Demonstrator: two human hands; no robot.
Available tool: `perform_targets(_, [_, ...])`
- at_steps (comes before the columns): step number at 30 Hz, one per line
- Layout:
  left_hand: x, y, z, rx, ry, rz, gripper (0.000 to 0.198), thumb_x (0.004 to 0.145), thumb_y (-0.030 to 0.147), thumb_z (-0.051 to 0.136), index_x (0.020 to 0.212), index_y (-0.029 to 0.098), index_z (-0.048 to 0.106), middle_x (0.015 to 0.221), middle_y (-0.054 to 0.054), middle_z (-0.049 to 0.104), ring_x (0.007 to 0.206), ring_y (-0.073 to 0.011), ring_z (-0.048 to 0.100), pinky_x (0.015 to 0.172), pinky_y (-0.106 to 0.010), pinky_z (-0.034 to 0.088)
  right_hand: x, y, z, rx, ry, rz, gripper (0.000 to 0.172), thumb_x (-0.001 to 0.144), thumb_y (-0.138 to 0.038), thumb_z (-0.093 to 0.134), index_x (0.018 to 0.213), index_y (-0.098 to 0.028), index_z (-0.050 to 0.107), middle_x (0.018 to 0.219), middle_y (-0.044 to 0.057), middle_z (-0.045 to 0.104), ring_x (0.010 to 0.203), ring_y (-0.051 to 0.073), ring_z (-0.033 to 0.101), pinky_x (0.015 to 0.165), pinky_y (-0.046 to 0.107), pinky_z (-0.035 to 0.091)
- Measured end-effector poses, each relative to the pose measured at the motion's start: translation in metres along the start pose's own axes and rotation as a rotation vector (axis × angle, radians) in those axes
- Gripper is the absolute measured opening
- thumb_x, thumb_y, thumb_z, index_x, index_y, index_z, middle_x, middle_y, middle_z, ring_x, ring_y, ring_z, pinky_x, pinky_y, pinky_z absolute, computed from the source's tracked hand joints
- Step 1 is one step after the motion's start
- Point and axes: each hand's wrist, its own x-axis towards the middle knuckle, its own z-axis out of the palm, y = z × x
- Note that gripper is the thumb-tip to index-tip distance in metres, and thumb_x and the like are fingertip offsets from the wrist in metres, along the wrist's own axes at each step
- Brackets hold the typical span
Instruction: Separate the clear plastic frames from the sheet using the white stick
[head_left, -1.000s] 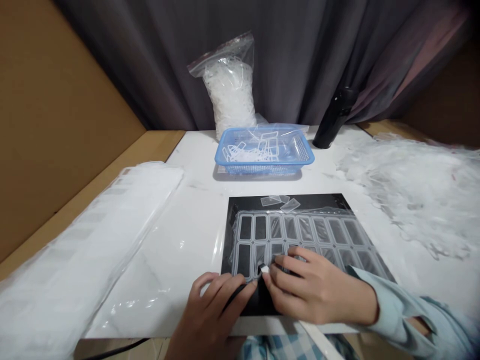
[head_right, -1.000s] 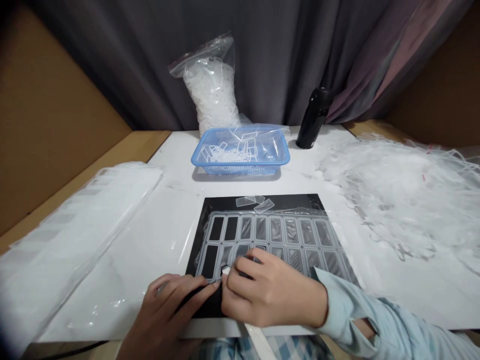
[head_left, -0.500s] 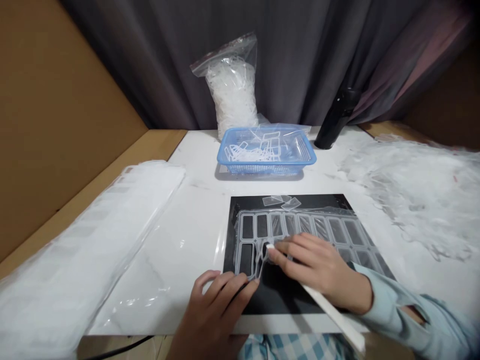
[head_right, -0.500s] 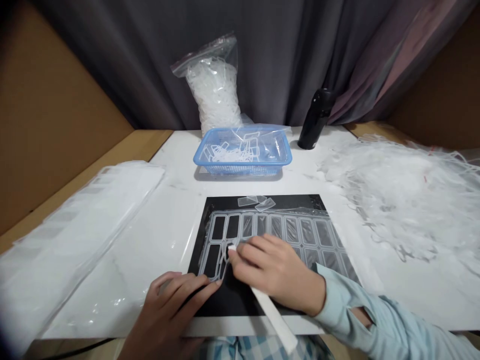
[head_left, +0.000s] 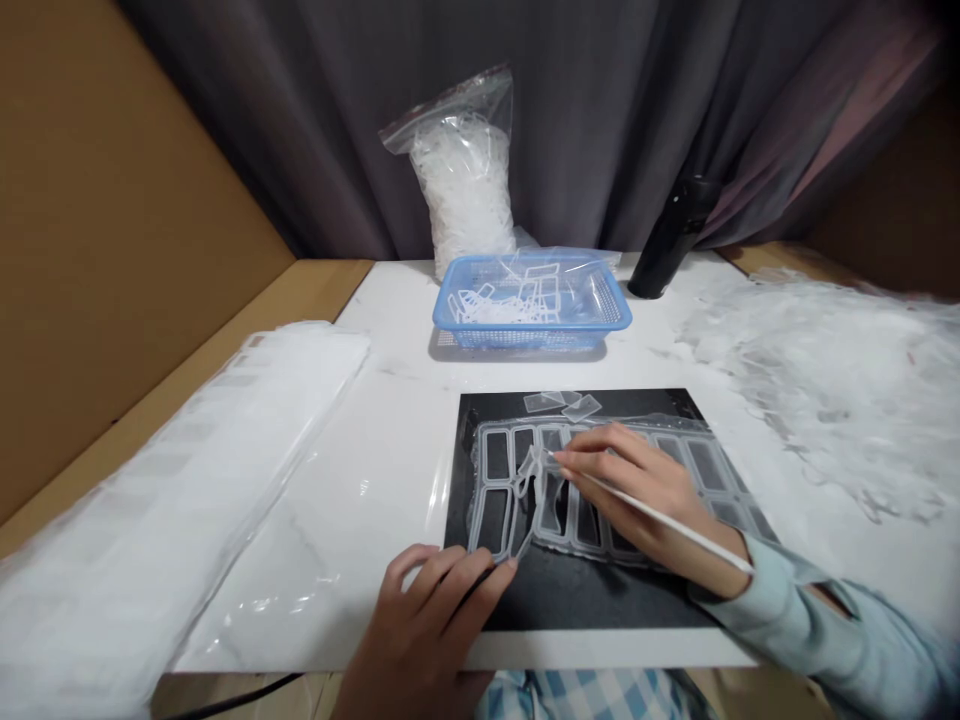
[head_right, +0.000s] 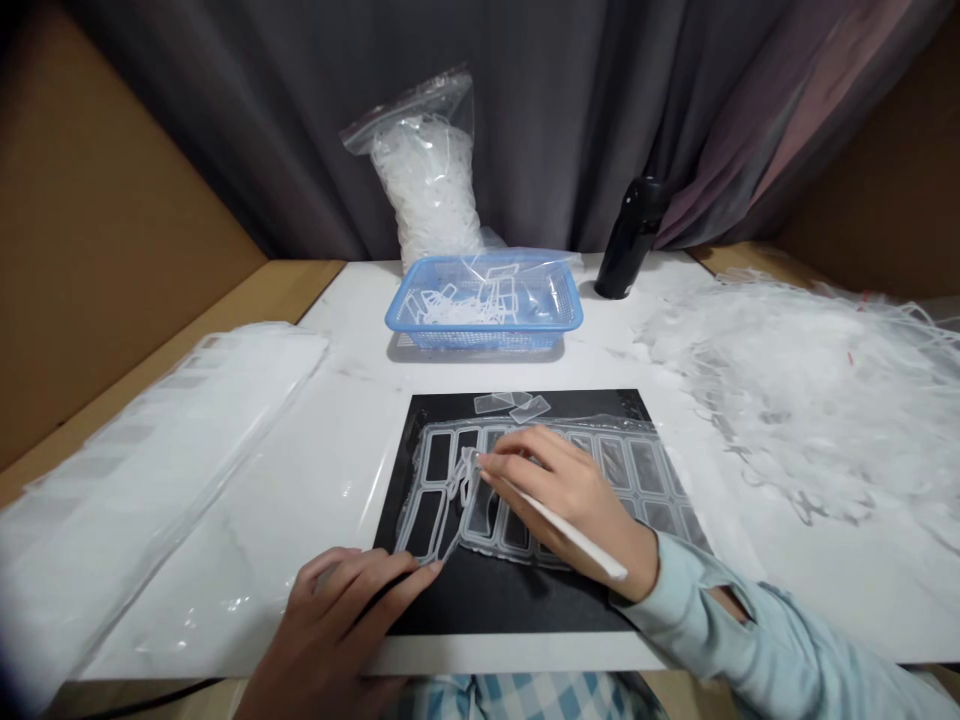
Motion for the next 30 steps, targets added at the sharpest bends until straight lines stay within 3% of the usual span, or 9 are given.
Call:
perform_targets(5, [0.000, -0.004, 0.001, 0.032, -0.021, 0.043, 0.031, 0.091, 0.032, 0.053, 0.119, 0.024, 0.064, 0.107, 0.001, 0.069, 0.096, -0.0168, 0.058, 0.097, -0.035, 0.032, -0.001, 0.008, 0.000, 0.042, -0.039, 0.017, 0.018, 0.102, -0.015, 0.047, 0.116, -0.019, 0.057, 0.123, 0.012, 0.065, 0.118, 0.022, 0.061, 0.098, 0.039, 0.053])
perform_targets(11, [0.002, -0.005, 0.000, 0.037, -0.016, 0.052, 0.034, 0.088, 0.024, 0.052, 0.119, 0.024, 0.063, 0.105, 0.001, 0.070, 0.094, -0.0168, 0.058, 0.096, -0.035, 0.033, 0.004, 0.011, 0.002, 0.094, -0.124, 0.111, 0.021, 0.105, -0.021, 0.041, 0.122, -0.021, 0.054, 0.123, 0.010, 0.067, 0.111, 0.020, 0.067, 0.093, 0.035, 0.057])
perform_targets(16, [0.003, -0.004, -0.001, 0.041, -0.003, 0.063, 0.032, 0.088, 0.025, 0.052, 0.117, 0.023, 0.064, 0.104, 0.000, 0.070, 0.094, -0.0171, 0.059, 0.096, -0.035, 0.033, 0.003, 0.024, -0.002, -0.052, 0.008, 0.165, 0.017, 0.104, -0.021, 0.046, 0.118, -0.020, 0.056, 0.124, 0.010, 0.068, 0.107, 0.022, 0.069, 0.092, 0.034, 0.058])
perform_targets(21, [0.002, -0.001, -0.001, 0.043, -0.010, 0.041, 0.034, 0.088, 0.022, 0.051, 0.120, 0.023, 0.063, 0.108, 0.000, 0.069, 0.096, -0.0178, 0.059, 0.096, -0.037, 0.034, 0.008, 0.042, -0.021, -0.168, 0.285, 0.249, 0.013, 0.103, -0.025, 0.049, 0.112, -0.021, 0.058, 0.122, 0.010, 0.069, 0.109, 0.025, 0.068, 0.088, 0.037, 0.059])
perform_targets(25, [0.006, 0.000, -0.006, 0.073, -0.027, 0.063, 0.035, 0.085, 0.019, 0.055, 0.119, 0.023, 0.064, 0.106, 0.001, 0.070, 0.093, -0.0167, 0.060, 0.093, -0.036, 0.034, 0.011, 0.049, -0.026, 0.054, 0.497, 0.388, 0.015, 0.100, -0.034, 0.057, 0.105, -0.021, 0.060, 0.115, 0.010, 0.070, 0.108, 0.026, 0.067, 0.094, 0.045, 0.056])
perform_targets(27, [0.008, 0.001, -0.012, 0.097, -0.050, 0.074, 0.035, 0.082, 0.025, 0.062, 0.117, 0.024, 0.064, 0.105, 0.001, 0.069, 0.092, -0.0173, 0.061, 0.091, -0.036, 0.034, 0.012, 0.047, -0.023, 0.237, 0.484, 0.434, 0.017, 0.099, -0.037, 0.058, 0.101, -0.021, 0.061, 0.113, 0.009, 0.069, 0.108, 0.025, 0.068, 0.095, 0.044, 0.057])
perform_targets(30, [0.010, 0.003, -0.020, 0.035, -0.083, 0.016, 0.048, 0.074, 0.041, 0.072, 0.118, 0.024, 0.062, 0.110, -0.001, 0.066, 0.099, -0.0209, 0.060, 0.094, -0.037, 0.033, 0.012, 0.037, -0.015, 0.565, 0.363, 0.484, 0.017, 0.099, -0.038, 0.059, 0.098, -0.021, 0.060, 0.113, 0.006, 0.069, 0.109, 0.022, 0.067, 0.099, 0.043, 0.056])
